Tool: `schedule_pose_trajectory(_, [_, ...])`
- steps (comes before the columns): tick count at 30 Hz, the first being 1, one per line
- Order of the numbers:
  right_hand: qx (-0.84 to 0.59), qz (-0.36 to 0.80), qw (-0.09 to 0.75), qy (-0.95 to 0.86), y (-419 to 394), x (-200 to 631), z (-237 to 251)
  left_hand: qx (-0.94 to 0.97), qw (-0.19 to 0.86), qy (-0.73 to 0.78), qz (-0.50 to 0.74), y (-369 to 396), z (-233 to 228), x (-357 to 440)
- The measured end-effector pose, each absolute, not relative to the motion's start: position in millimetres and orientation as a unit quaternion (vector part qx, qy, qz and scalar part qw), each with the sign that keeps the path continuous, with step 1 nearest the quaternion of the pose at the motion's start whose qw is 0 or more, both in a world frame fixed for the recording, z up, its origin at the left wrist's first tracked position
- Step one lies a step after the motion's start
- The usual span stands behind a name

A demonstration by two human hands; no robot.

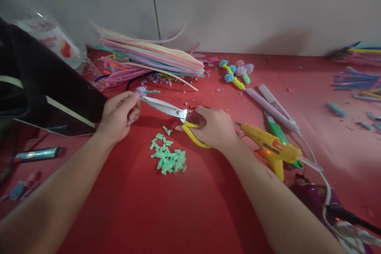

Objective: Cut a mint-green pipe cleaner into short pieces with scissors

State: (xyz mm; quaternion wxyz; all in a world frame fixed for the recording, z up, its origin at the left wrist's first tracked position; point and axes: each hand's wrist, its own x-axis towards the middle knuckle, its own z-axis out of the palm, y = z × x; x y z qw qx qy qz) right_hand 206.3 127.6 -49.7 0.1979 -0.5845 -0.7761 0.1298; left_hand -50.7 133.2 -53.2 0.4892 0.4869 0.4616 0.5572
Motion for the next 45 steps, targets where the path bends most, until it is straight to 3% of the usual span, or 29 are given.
schedule_pose_trajectory(45, [-0.61, 0.152, 0.196, -0.753, 128.5, 205.8, -51.6, 0.485, 0.518, 0.444, 0.547, 129.5, -51.3, -51.8])
